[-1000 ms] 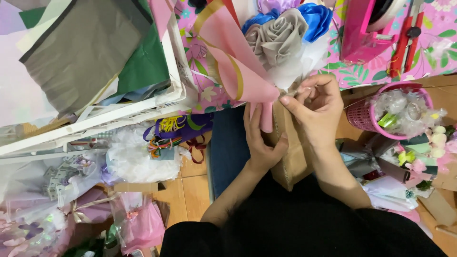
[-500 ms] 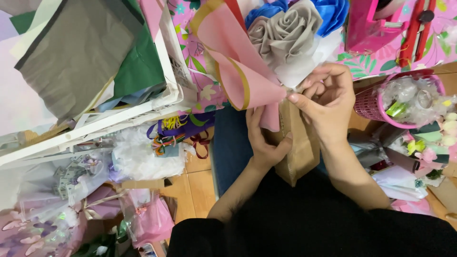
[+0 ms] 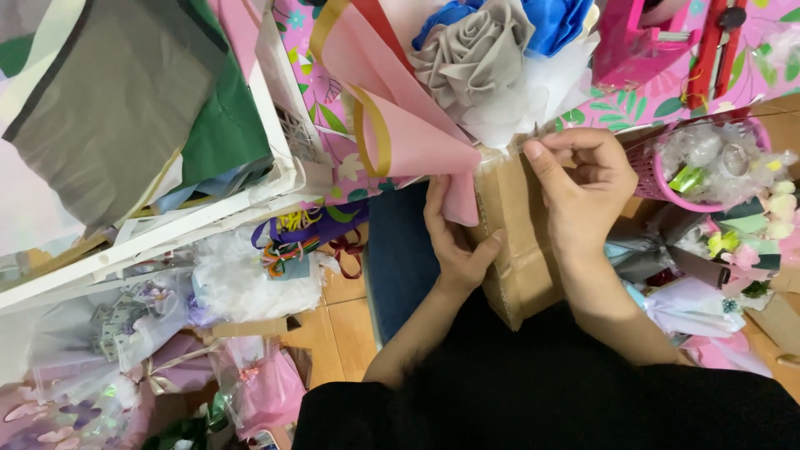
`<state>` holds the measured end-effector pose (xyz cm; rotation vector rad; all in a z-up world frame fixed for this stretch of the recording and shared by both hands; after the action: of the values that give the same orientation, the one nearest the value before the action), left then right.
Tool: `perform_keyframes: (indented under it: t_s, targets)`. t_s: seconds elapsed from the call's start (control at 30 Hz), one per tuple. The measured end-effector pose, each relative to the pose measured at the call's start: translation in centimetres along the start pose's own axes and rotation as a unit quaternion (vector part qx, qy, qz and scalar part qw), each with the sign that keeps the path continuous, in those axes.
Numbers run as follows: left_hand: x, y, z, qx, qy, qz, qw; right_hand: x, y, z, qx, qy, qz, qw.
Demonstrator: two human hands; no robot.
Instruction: Wrapping a bouquet of artificial flowers with decorative pink paper and securing it with tape.
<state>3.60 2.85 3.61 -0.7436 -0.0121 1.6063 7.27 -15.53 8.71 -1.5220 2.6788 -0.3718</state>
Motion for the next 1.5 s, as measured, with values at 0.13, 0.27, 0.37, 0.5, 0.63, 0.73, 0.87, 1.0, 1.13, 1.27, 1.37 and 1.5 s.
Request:
perform_keyframes:
  t_s: [0.13,0.27,0.37,0.5,0.63,0.73,0.87,1.0,1.13,1.27,1.37,1.5]
  targets:
    - [-0.3,0.2,-0.1,-0.013,-0.008,-0.002,1.000,0.3,0.7,-1.8,0.090,0.102,0.013,0.991]
    - [-0.5,0.6,-0.3,-0.019,0.022,0.014,0.999,-0.5,0.3,-4.2,0.137,0.165,-0.013,0.977]
    - [-0.4,0.6,-0.4,-0.026,0.009,0.006,1.000,-0.6,-0.3,-2.4,0.088,0.118,-0.036,0.988]
    - [0.0,1.0,-1.2,-0.007,0.019,0.011,1.000,-0.2,-1.0,-0.1,-0.016,0.052,-0.064,0.996]
    - [0.2,1.5,-2.2,0.014,0.041,0.019,0.999,0.4,-1.4,1.8,-0.051,0.031,-0.063,0.996]
    - [0.3,1.5,-2.8,0.036,0.082,0.009,0.996,0.4,-1.6,2.3,-0.076,0.042,-0.097,0.992]
    - [1.4,1.7,-4.2,0.049,0.113,0.002,0.992,0.9,-1.2,0.1,-0.011,0.074,-0.119,0.990]
    - [2.0,0.6,-4.3,0.064,0.173,-0.024,0.982,1.4,-0.2,1.0,-0.014,0.066,-0.166,0.984]
    - [2.3,0.8,-6.3,0.106,0.218,-0.057,0.968,6.6,1.1,17.8,-0.131,-0.027,-0.222,0.966]
    - [3.0,-0.2,-6.8,0.173,0.228,-0.104,0.952,4.4,0.2,9.5,-0.097,-0.017,-0.203,0.974]
    - [5.0,-1.5,-6.6,0.209,0.077,-0.078,0.972,3.6,0.5,8.0,-0.071,-0.010,-0.184,0.980]
    - [7.8,-1.1,-8.4,0.249,0.017,-0.028,0.968,2.7,1.5,9.5,-0.060,0.003,-0.211,0.976]
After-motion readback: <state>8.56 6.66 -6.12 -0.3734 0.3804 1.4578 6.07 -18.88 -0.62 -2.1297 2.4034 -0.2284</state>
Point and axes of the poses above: each hand's wrist, its own y-axis away from the middle knuckle, its own x-axis out of the back of the hand, z = x × y, the point moved 9 cm from there along -y, towards the middle knuckle, and after that the axes turned 9 degrees about y, right-handed, at the moved point
